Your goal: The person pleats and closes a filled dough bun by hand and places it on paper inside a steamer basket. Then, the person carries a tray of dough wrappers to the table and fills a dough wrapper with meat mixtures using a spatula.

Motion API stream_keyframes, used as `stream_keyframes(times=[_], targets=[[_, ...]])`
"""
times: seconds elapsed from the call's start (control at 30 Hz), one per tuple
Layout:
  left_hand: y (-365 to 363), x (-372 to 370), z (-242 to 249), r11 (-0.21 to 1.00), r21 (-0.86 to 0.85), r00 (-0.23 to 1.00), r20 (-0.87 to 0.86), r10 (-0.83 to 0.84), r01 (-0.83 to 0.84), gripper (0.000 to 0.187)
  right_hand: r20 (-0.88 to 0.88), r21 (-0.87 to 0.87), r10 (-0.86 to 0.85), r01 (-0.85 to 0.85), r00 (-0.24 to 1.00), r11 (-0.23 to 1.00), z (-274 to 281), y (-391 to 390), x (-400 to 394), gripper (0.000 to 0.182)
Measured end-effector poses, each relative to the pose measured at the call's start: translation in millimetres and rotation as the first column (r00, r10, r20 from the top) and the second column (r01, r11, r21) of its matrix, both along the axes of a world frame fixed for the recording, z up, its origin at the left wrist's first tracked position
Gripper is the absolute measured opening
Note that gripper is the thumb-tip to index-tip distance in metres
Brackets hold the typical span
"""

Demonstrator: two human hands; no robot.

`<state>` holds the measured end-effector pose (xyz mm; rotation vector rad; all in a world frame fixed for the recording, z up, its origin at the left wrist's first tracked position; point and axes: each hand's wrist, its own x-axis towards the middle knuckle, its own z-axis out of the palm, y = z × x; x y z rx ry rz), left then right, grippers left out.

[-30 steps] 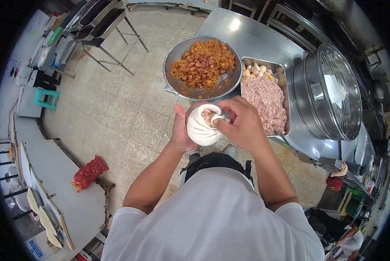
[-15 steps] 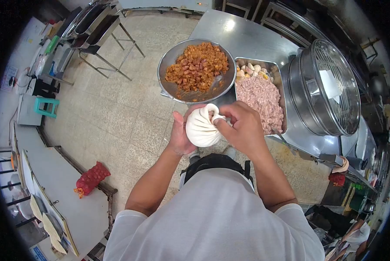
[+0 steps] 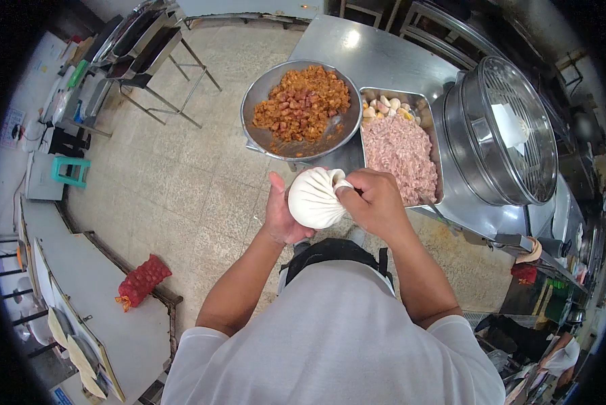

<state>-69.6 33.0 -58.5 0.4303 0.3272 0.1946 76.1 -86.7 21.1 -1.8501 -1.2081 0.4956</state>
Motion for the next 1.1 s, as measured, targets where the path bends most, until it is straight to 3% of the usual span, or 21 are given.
stream_keyframes(times=[0.13, 0.23, 0.33, 0.4, 0.5, 0.63, 0.73, 0.83, 0.9, 1.03, 1.1], targets=[[4, -4, -3, 1.0, 0.025, 0.997, 0.072, -0.018, 0.016, 0.107, 0.018, 0.053, -0.084, 0.083, 0.996, 0.995, 14, 1, -6, 0.014], [8, -5, -4, 0.984, 0.179, 0.996, 0.093, 0.008, -0.024, 0.107, -0.012, 0.128, -0.157, 0.157, 0.988, 0.979, 19, 6, -8, 0.013], [12, -7, -5, 0.974, 0.22, 0.987, 0.141, -0.083, 0.05, 0.107, -0.055, 0.059, -0.004, 0.007, 0.998, 0.998, 10, 7, -2, 0.013], [11, -7, 1, 0.997, 0.065, 0.996, 0.079, -0.045, 0.04, 0.107, 0.043, 0.139, 0.034, -0.04, 0.998, 0.99, -1, 9, -2, 0.01], [12, -7, 3, 0.994, -0.086, 0.998, -0.031, -0.063, 0.06, 0.108, 0.047, 0.134, 0.056, -0.062, 0.997, 0.989, -4, 5, -4, 0.011], [12, -12, -3, 0.977, -0.116, 0.965, -0.176, -0.195, 0.176, 0.107, 0.108, 0.084, 0.162, -0.172, 0.981, 0.982, -1, 0, -7, 0.02], [9, -12, 15, 0.976, -0.061, 0.973, -0.085, -0.215, 0.21, 0.104, 0.095, 0.085, 0.162, -0.17, 0.982, 0.982, 5, -2, -11, 0.018], [6, -7, 29, 0.988, -0.097, 0.992, -0.027, -0.12, 0.117, 0.102, 0.114, 0.162, 0.037, -0.056, 0.993, 0.985, 10, -2, -15, 0.014], [5, -5, 33, 0.998, -0.055, 0.99, -0.134, -0.033, 0.026, 0.102, -0.001, 0.126, -0.124, 0.123, 0.992, 0.984, 20, -1, -19, 0.02], [2, -2, 34, 0.996, -0.074, 0.996, -0.071, -0.046, 0.041, 0.102, -0.047, 0.094, -0.02, 0.025, 0.999, 0.995, 10, -5, -11, 0.026], [-1, -1, 35, 0.992, -0.127, 0.991, -0.13, -0.014, -0.002, 0.103, -0.134, 0.11, 0.004, 0.011, 0.991, 0.994, 7, -6, -9, 0.024]])
